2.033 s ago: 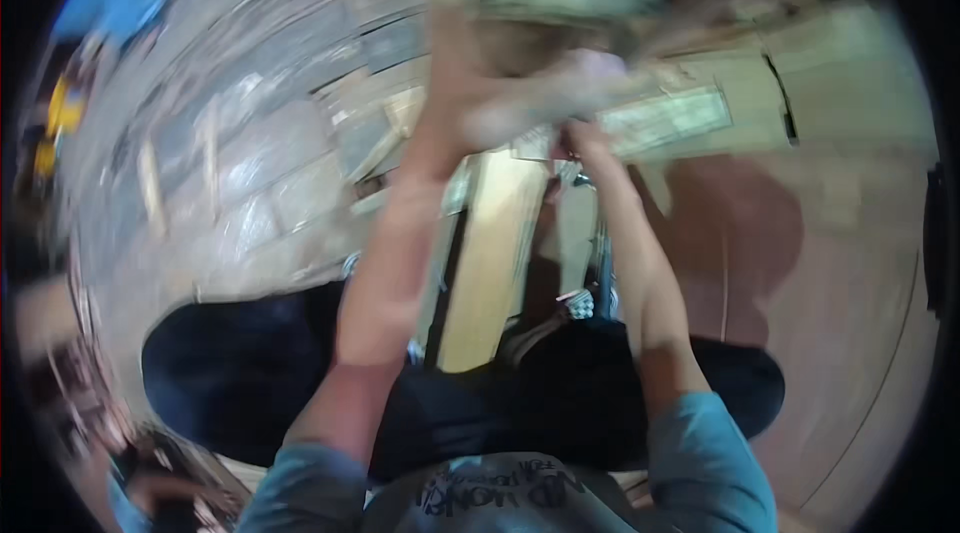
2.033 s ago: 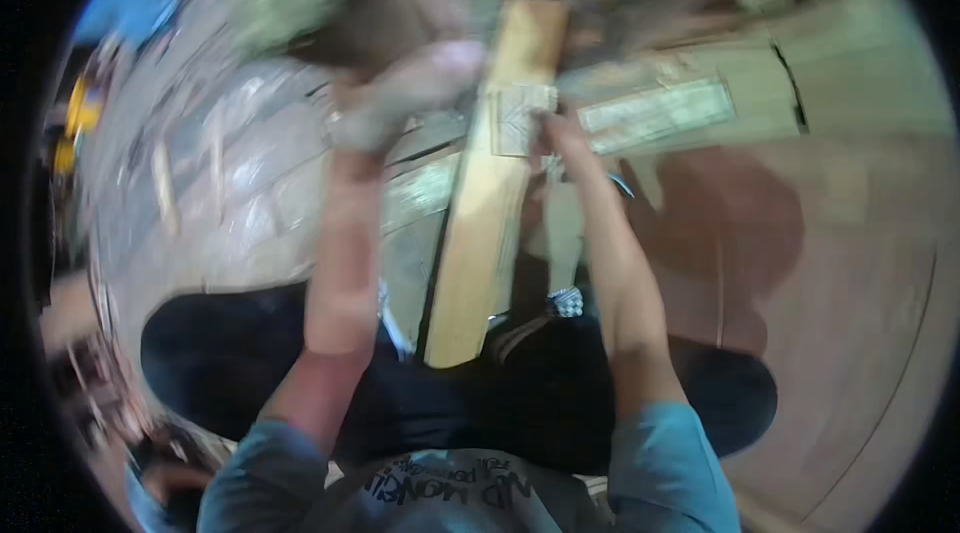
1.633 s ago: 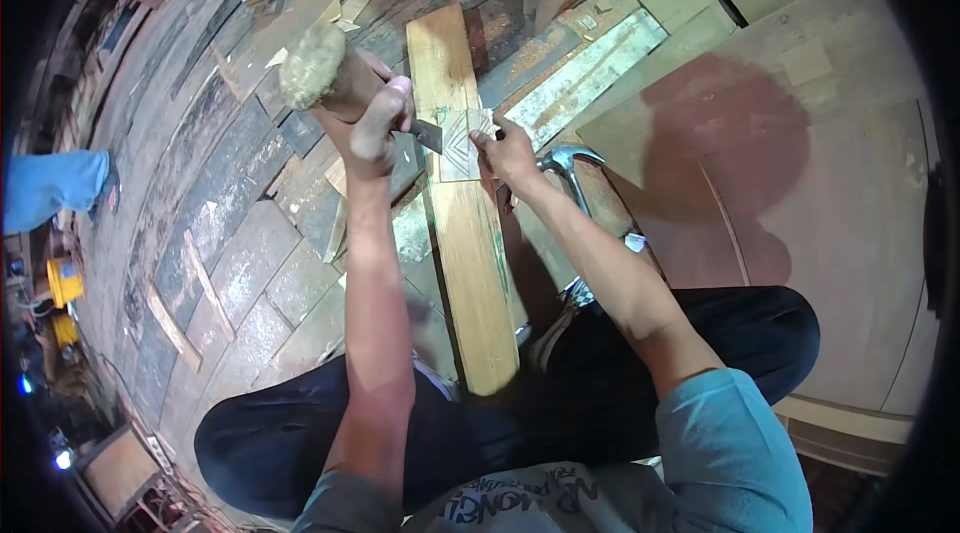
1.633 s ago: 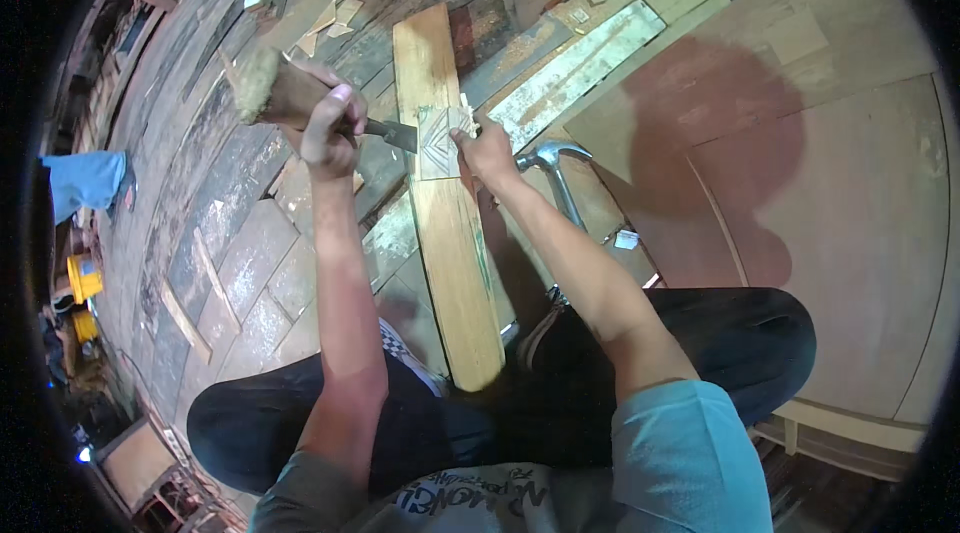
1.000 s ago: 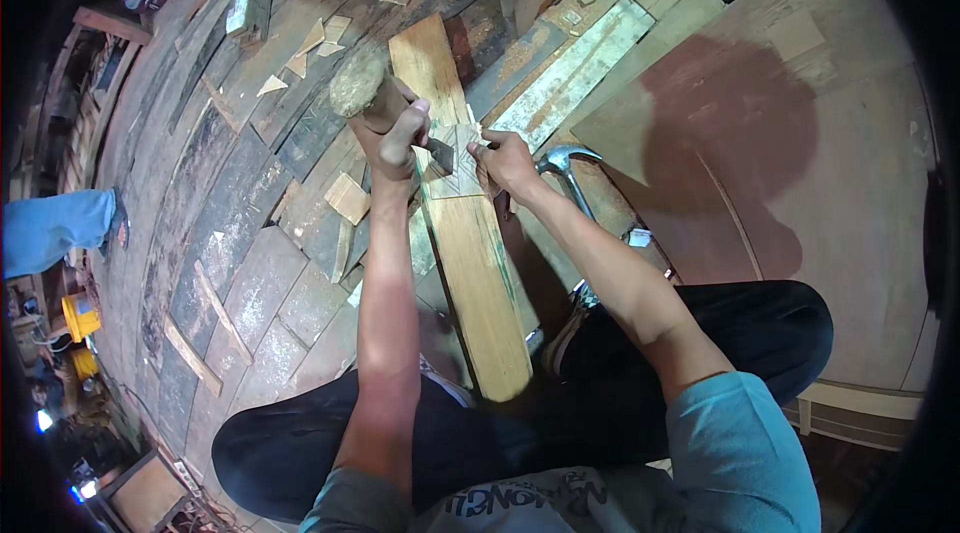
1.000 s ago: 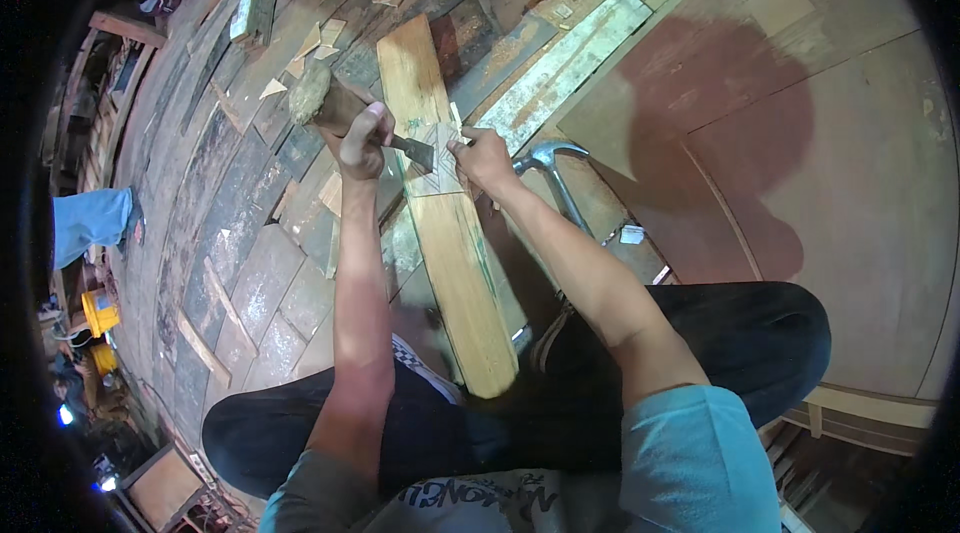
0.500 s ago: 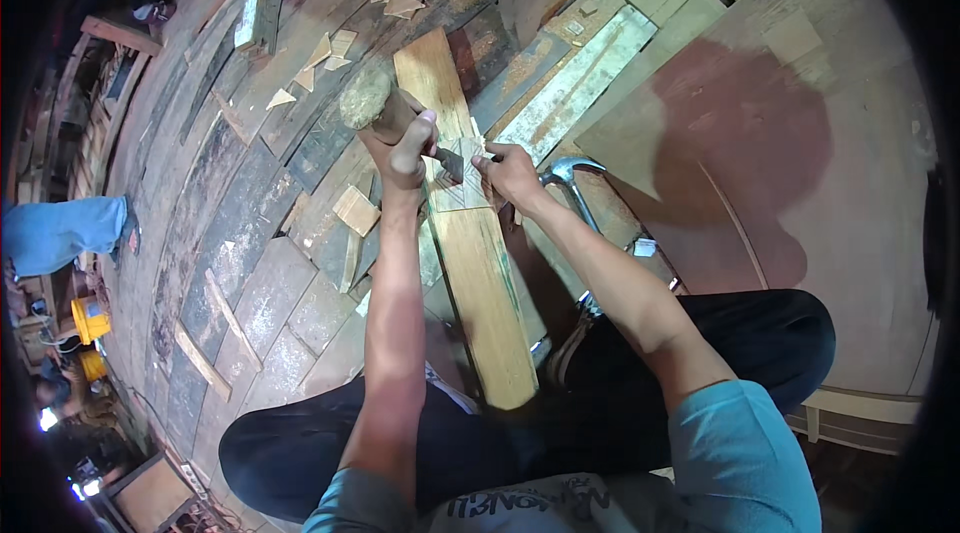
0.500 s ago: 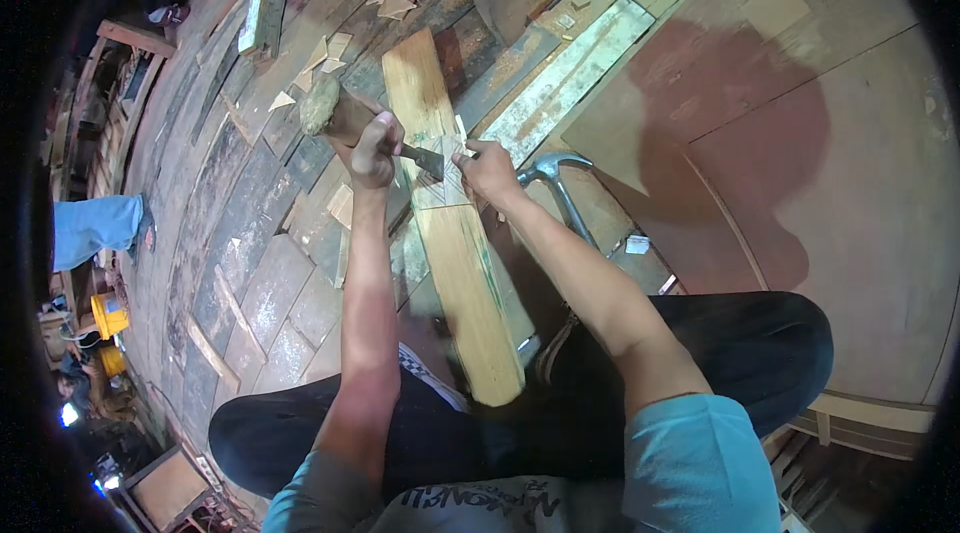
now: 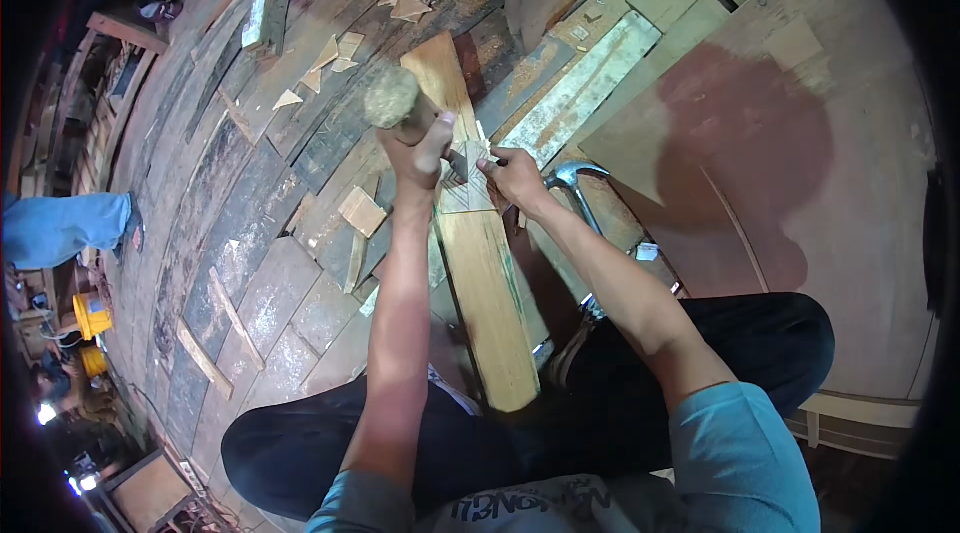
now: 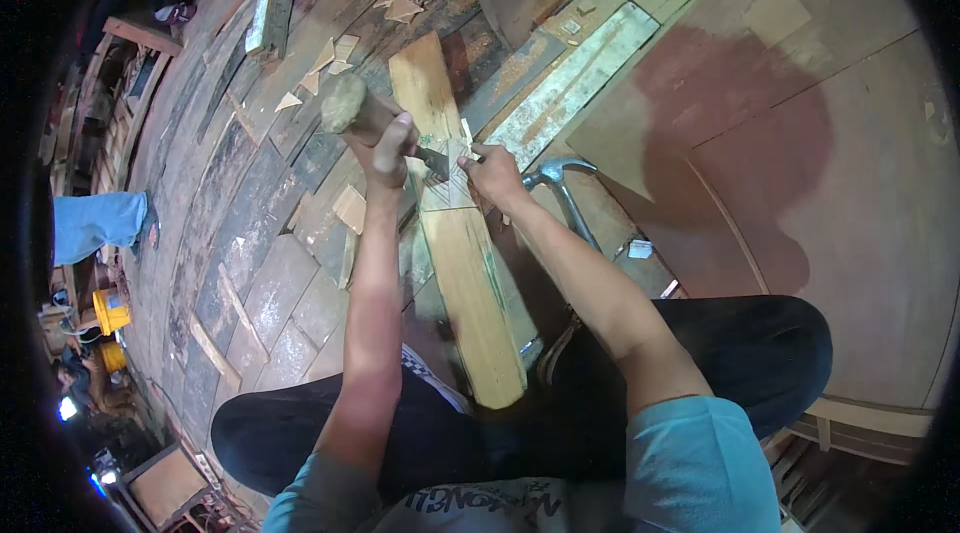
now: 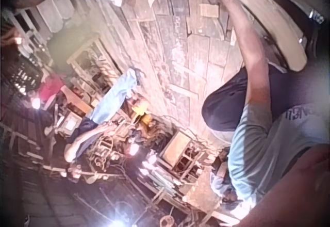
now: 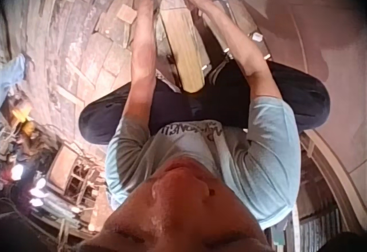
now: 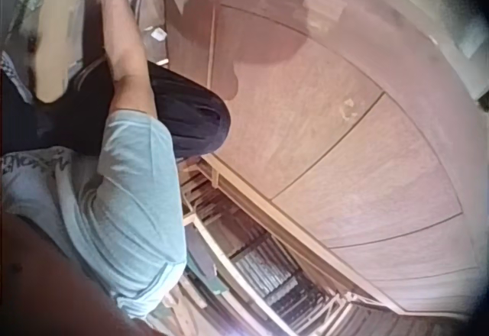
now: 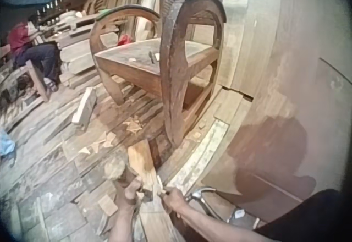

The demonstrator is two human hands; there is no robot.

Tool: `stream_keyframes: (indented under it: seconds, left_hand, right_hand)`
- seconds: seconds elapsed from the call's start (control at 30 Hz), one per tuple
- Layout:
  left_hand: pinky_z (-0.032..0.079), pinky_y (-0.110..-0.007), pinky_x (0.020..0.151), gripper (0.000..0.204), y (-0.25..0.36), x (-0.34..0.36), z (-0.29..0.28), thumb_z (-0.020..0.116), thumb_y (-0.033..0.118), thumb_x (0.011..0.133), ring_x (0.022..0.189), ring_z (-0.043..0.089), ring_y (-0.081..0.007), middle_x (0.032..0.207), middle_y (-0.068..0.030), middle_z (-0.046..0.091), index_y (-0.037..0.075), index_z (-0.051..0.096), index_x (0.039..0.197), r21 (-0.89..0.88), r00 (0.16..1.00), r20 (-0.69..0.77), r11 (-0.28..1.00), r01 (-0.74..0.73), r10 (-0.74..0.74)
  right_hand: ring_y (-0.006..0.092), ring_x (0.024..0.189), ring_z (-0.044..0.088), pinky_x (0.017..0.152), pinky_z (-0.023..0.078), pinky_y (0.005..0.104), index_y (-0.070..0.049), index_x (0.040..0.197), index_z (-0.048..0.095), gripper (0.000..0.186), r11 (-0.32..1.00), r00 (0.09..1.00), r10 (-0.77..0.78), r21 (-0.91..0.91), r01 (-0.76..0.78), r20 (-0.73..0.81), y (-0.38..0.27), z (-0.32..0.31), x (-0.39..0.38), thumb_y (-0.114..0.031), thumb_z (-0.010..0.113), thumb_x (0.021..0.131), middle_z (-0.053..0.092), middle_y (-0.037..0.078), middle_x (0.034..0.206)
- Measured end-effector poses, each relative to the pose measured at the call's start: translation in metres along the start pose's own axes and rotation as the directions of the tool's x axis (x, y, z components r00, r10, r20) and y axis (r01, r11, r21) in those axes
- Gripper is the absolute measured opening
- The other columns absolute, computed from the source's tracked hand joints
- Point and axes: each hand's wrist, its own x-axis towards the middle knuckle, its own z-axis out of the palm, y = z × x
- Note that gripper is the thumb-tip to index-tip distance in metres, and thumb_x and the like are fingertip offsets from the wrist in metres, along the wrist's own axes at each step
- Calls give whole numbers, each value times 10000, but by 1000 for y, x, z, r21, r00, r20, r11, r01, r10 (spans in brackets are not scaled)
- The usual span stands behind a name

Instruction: The person carves patterns into a piece of wood by positioning a chisel and striking it with a hammer, holds up the carved piece to look at it, and resumes chiseling the wood.

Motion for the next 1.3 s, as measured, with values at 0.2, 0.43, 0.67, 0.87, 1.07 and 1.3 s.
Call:
stream_keyframes:
  seconds: [0.2, 0.43, 0.67, 0.87, 1.07, 1.3]
  left_hand:
    - [408, -245, 541, 175, -28, -4, -22, 693, 85, 649, 590, 507, -81, 675, 2, 548, 27, 559, 745, 6, 999, -25, 999, 48, -48]
    - [466, -303, 661, 264, -6, -4, 2, 697, 141, 634, 680, 577, -157, 756, -59, 622, -11, 609, 830, 294, 997, -55, 955, -29, 47]
    - [418, -260, 559, 188, -11, 29, -10, 675, 100, 655, 624, 522, -86, 708, -4, 560, 22, 568, 789, 167, 980, -108, 975, -149, 169]
    - [387, -260, 498, 138, -11, 47, -1, 659, 109, 665, 527, 477, -79, 599, 26, 503, 38, 542, 684, 200, 949, -146, 948, -248, 280]
    - [380, -278, 498, 153, -13, 57, -11, 670, 127, 655, 543, 471, -90, 601, 24, 502, 35, 554, 690, 204, 968, -122, 960, -192, 220]
    - [467, -288, 586, 201, -3, 49, -1, 671, 85, 635, 596, 577, -124, 658, -54, 610, 1, 594, 800, 291, 970, -83, 937, -194, 227]
  right_hand:
    - [378, 915, 522, 843, 395, 434, 24, 1143, 531, 367, 891, 764, -430, -364, 272, -482, -4, -6, -40, -220, 550, 870, 566, 230, 916]
    - [401, 945, 556, 845, 428, 472, 8, 1100, 507, 406, 680, 908, 65, -648, -344, -414, 62, -60, -156, -225, 610, 784, 579, 225, 960]
    - [264, 689, 634, 632, 513, 378, 27, 807, 611, 145, 894, 925, 323, -386, -229, 201, 25, -120, -120, -108, 620, 756, 632, 167, 741]
    - [159, 506, 554, 451, 466, 305, 3, 794, 543, 94, 857, 881, 458, 205, -472, 116, -57, -95, -134, -76, 594, 792, 544, 67, 614]
    - [137, 519, 516, 469, 426, 325, 6, 1023, 522, 258, 949, 983, -184, -256, 182, 14, -194, -110, -124, -200, 563, 873, 502, 48, 625]
    - [313, 629, 536, 647, 434, 427, -18, 1093, 465, 300, 801, 954, -298, -541, 255, 9, -271, -116, -157, -225, 522, 884, 495, 184, 643]
